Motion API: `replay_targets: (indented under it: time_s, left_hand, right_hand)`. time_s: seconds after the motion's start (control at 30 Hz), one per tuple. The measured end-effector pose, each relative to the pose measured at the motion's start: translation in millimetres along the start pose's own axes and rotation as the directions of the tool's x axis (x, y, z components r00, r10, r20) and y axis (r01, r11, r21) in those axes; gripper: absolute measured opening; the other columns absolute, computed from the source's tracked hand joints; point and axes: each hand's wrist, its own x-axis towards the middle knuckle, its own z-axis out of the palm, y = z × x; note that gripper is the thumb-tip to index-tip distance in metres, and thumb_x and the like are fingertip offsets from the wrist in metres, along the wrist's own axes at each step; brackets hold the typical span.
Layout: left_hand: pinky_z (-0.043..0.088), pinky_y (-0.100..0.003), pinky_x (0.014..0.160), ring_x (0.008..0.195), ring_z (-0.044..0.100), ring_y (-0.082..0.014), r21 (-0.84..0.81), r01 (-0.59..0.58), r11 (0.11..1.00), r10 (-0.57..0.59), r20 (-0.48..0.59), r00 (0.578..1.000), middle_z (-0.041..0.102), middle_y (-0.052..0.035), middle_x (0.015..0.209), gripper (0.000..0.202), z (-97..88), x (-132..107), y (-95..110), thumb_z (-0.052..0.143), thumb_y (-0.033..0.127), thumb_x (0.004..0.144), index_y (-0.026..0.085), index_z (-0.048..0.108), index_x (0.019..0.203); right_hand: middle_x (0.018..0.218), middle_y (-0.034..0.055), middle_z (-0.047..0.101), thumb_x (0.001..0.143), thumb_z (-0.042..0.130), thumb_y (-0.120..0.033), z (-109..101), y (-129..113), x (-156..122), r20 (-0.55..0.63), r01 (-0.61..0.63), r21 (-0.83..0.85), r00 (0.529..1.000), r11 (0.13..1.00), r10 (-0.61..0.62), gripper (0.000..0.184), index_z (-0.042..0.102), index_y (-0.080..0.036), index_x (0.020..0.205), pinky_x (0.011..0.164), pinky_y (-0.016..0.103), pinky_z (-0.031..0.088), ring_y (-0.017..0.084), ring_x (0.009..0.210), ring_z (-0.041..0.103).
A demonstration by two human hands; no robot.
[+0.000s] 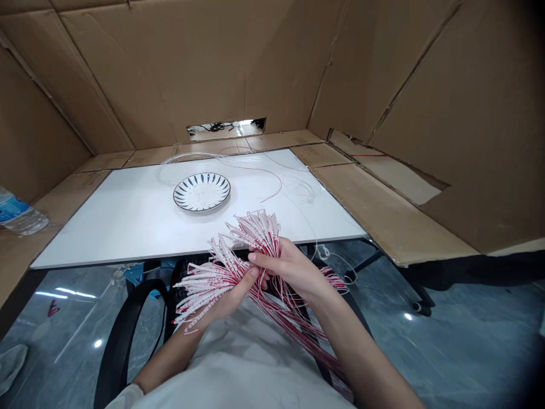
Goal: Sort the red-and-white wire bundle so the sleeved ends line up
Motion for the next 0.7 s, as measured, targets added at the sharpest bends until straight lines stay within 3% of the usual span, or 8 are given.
replay_targets:
  time_s: [0.27,0.37,0.53,0.7]
  left_hand:
    - [0.045,-0.037,0.092,0.088,0.060,-0.0217,-0.045,-0.002,0.999,0.001,-0.023,1.000,0.064,-0.0045,0.087,0.034,-1.3,-2.9,5.2,0.039,0.045,0.091,0.022,0.063,0.088]
    - [0.046,-0.036,0.091,0.086,0.060,-0.0211,-0.045,-0.036,0.998,0.035,-0.023,0.999,0.064,-0.0044,0.081,0.035,-2.4,-2.9,3.8,0.039,0.047,0.091,0.023,0.063,0.084]
    - [0.040,-0.034,0.099,0.090,0.061,-0.0210,0.142,-0.015,0.990,0.022,-0.045,0.999,0.068,-0.0048,0.084,0.045,-7.0,-4.0,6.8,0.036,0.048,0.091,0.021,0.067,0.074]
    - [0.042,-0.033,0.097,0.097,0.061,-0.0225,0.201,0.056,0.978,-0.047,-0.047,0.998,0.072,-0.0022,0.082,0.038,-10.9,-4.8,0.1,0.043,0.047,0.089,0.023,0.072,0.087]
  right_hand:
    - [0.052,-0.0015,0.049,0.076,0.066,-0.053,1.8,0.3,-1.3,-0.033,0.058,-0.053,0.998,0.997,-0.059,0.040,0.054,-0.016,0.067,0.043,0.023,0.036,0.011,0.045,0.046]
    - [0.047,-0.0015,0.047,0.080,0.063,-0.051,2.1,1.6,-0.8,0.027,0.080,-0.101,0.997,0.992,-0.078,0.042,0.051,-0.016,0.060,0.046,0.024,0.037,0.012,0.044,0.046]
    - [0.050,0.0011,0.054,0.073,0.071,-0.042,1.6,0.7,-1.6,0.070,0.045,-0.175,0.997,0.983,-0.033,0.034,0.057,-0.013,0.062,0.046,0.023,0.039,0.014,0.046,0.051]
    - [0.050,0.0014,0.055,0.073,0.070,-0.034,2.7,3.4,-1.3,0.056,0.049,-0.155,0.998,0.987,-0.041,0.028,0.057,-0.012,0.061,0.045,0.023,0.039,0.014,0.045,0.051]
